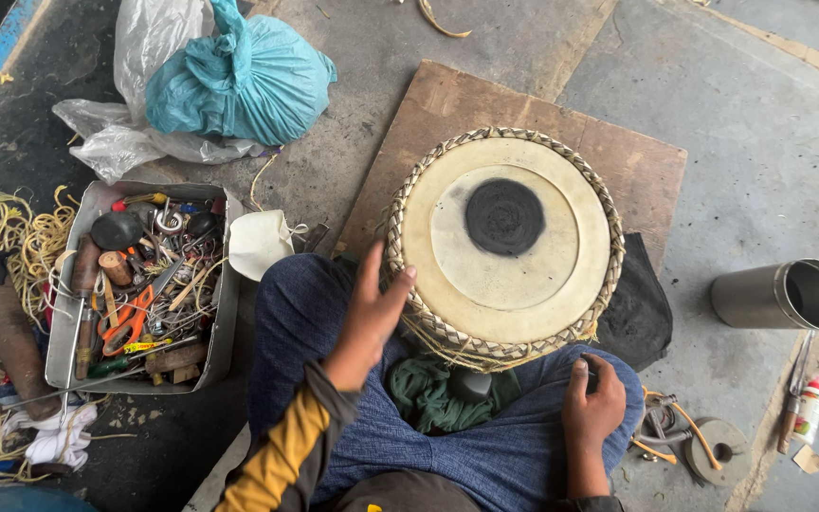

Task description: The person applies a dark paste to the center of a drumhead by hand, spreading it in circular motions. They then use a curved metal tool to scrape and smooth the paste on the drum surface.

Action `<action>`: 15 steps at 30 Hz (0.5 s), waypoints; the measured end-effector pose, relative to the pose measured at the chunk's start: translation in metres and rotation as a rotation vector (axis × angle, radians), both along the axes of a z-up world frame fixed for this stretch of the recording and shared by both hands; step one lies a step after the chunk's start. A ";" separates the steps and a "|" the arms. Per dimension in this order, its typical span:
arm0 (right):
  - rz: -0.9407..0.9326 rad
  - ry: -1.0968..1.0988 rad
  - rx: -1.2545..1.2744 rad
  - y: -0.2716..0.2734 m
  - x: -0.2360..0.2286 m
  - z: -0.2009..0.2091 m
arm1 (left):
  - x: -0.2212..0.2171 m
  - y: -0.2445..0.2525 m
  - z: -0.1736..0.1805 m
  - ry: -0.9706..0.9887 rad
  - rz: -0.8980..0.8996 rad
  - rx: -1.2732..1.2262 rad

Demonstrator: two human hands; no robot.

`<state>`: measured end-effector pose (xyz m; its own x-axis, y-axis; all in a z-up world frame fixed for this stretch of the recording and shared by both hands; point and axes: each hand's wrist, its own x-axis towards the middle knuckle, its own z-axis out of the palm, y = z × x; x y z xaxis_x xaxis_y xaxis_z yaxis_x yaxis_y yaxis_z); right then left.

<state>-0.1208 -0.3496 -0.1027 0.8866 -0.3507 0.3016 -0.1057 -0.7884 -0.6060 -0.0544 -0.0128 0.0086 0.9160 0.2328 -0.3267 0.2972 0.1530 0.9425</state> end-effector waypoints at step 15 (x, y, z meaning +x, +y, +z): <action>-0.006 0.036 -0.027 -0.001 0.007 -0.002 | -0.001 -0.039 -0.030 -0.408 0.285 0.636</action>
